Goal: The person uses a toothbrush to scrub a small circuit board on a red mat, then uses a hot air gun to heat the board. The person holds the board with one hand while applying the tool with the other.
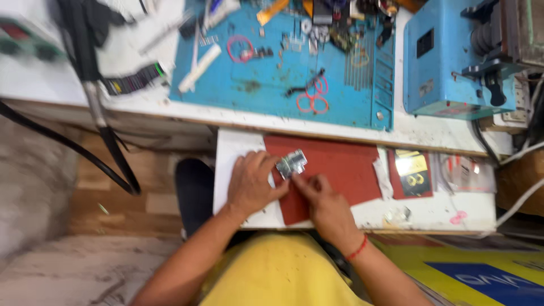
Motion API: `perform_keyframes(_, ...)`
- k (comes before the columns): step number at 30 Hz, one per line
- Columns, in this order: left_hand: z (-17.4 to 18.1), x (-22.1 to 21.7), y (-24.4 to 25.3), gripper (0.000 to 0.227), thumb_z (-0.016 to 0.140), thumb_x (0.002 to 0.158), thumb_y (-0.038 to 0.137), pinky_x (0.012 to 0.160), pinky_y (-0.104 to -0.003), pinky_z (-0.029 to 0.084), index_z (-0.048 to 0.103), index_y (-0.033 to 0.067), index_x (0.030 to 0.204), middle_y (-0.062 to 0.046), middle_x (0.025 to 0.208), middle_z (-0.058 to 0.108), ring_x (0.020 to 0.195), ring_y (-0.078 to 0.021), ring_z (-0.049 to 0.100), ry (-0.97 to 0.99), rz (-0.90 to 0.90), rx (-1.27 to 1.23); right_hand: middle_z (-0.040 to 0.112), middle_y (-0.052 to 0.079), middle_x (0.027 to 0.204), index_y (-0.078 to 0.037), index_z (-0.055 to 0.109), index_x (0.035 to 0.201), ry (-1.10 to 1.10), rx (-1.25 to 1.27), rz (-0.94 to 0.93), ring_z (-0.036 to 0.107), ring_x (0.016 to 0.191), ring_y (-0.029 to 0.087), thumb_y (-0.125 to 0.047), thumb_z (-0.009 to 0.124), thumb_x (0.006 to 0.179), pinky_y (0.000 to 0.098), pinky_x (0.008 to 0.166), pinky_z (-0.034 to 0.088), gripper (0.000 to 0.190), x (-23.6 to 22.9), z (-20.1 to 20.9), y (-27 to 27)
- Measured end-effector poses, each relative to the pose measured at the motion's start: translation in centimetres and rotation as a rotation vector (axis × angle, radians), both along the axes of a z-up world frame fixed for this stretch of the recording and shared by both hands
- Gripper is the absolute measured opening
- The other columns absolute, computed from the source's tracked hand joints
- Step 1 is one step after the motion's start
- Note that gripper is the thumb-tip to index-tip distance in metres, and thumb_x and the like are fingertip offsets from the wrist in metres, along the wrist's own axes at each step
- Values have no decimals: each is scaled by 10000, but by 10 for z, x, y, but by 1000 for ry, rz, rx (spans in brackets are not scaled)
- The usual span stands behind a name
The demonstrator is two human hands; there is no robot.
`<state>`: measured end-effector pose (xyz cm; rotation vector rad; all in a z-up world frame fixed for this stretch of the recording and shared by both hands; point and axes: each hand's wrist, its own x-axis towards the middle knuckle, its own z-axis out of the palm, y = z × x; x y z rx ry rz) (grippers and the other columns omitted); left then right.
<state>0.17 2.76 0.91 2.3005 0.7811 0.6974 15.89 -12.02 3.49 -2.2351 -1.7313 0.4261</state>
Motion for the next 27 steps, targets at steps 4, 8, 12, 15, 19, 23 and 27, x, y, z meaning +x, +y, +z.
perform_keyframes(4, -1, 1, -2, 397, 873, 706, 303, 766, -422, 428, 727, 97, 1012, -43, 921, 618, 887, -261, 592, 16, 34, -1, 630, 122, 1048, -253, 590, 1438, -23, 4, -142, 673, 698, 346, 4, 510, 912, 455, 612, 563, 591, 13, 1, 9)
perform_keyframes(8, 2, 0, 1, 396, 864, 696, 285, 808, -409, 452, 727, 101, 1018, -37, 941, 622, 904, -254, 603, -3, 30, -6, 616, 144, 1080, -273, 588, 1429, 74, -32, 21, 675, 683, 363, 17, 495, 825, 461, 615, 574, 677, 14, 8, 10)
perform_keyframes(12, -2, 4, 0, 394, 870, 692, 296, 791, -410, 449, 723, 97, 999, -34, 949, 633, 896, -252, 604, 12, 25, 7, 616, 143, 1138, -270, 581, 1430, 57, -53, -44, 677, 692, 379, 0, 487, 857, 477, 629, 569, 640, 21, 7, 9)
perform_keyframes(15, -1, 3, -4, 411, 871, 683, 287, 783, -411, 445, 727, 89, 1013, -43, 954, 633, 902, -260, 602, 21, 28, 43, 608, 135, 1118, -294, 578, 1432, 75, -110, -15, 679, 714, 384, -33, 494, 865, 480, 643, 572, 629, 15, 8, 6)
perform_keyframes(19, 27, 5, -6, 411, 881, 700, 260, 745, -406, 460, 738, 77, 1040, -58, 952, 654, 887, -259, 630, -25, 10, 22, 606, 130, 1067, -290, 580, 1433, 97, -3, -108, 687, 778, 376, -59, 503, 887, 473, 632, 574, 599, 20, 10, 16)
perform_keyframes(23, 99, 9, -15, 349, 895, 784, 205, 860, -383, 546, 734, 81, 1068, -74, 1028, 710, 970, -279, 683, -369, -266, -209, 597, 127, 1105, -297, 571, 1435, 137, -28, -38, 682, 768, 383, -117, 568, 892, 481, 654, 568, 573, 28, 5, 16)
perform_keyframes(27, 175, 7, -48, 353, 857, 855, 229, 995, -377, 545, 701, 85, 1137, -79, 1168, 708, 1105, -281, 690, -786, -810, -346, 608, 114, 1131, -315, 585, 1439, 96, -65, -67, 682, 762, 383, -84, 579, 873, 501, 680, 555, 611, 29, -6, 14)
